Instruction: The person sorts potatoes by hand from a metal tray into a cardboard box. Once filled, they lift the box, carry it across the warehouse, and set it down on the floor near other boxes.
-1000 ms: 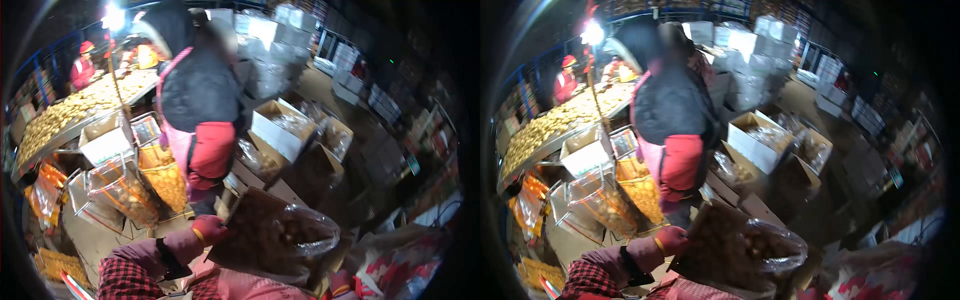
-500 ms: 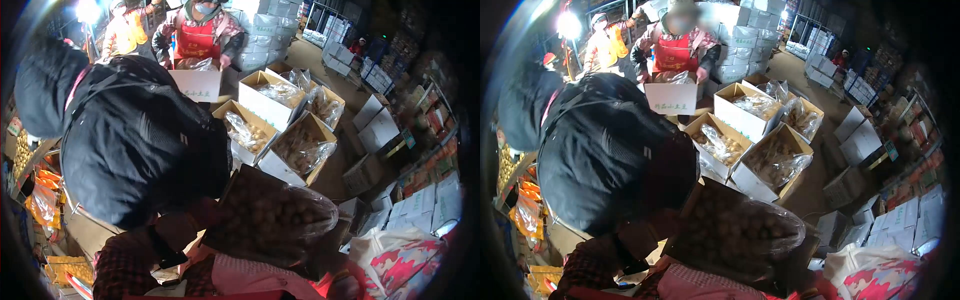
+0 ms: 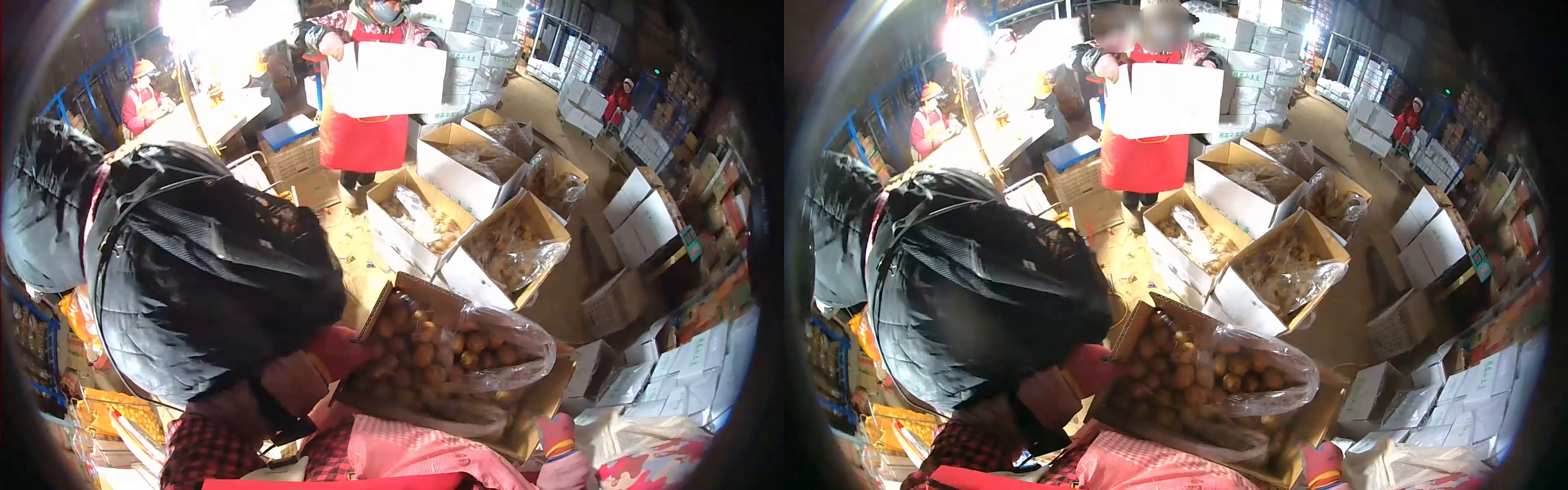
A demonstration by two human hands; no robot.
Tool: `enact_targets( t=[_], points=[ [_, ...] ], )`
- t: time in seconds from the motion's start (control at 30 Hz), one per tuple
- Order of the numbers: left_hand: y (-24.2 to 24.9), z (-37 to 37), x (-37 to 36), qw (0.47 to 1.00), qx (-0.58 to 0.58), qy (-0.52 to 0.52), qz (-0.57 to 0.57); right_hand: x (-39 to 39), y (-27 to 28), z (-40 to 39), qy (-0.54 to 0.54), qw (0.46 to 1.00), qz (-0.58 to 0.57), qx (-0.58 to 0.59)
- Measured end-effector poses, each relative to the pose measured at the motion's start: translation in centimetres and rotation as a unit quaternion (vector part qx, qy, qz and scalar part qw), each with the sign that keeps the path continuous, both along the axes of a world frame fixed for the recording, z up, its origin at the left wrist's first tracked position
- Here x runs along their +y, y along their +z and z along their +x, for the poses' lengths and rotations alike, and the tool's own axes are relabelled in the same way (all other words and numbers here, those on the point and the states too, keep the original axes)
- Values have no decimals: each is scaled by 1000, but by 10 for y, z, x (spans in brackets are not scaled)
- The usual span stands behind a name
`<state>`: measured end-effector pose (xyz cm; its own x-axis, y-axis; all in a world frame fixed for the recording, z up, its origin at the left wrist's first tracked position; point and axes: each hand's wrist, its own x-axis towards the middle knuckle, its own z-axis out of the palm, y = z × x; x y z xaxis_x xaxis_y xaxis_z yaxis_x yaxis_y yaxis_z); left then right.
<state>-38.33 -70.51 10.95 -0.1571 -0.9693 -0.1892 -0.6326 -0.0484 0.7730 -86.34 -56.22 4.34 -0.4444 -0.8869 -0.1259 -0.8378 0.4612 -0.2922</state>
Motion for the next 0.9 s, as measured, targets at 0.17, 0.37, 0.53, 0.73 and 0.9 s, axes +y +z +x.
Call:
enact_targets(
  t=[0.17,0.37,0.53,0.73,0.9],
  points=[
    [5,1,-7,995,-100,-6,14,-6,2,4,-32,999,27,-13],
    [-17,19,-28,993,-119,-24,-1,-2,-13,23,-14,999,31,-34],
    [-10,47,-72,990,-133,-43,17,-30,-4,65,-24,998,57,8],
    [-53,136,-155,997,-73,-35,-4,-102,-16,142,-52,997,53,13],
    [-27,208,-215,998,-59,-23,-8,-191,29,226,-72,988,131,40]
  ],
)
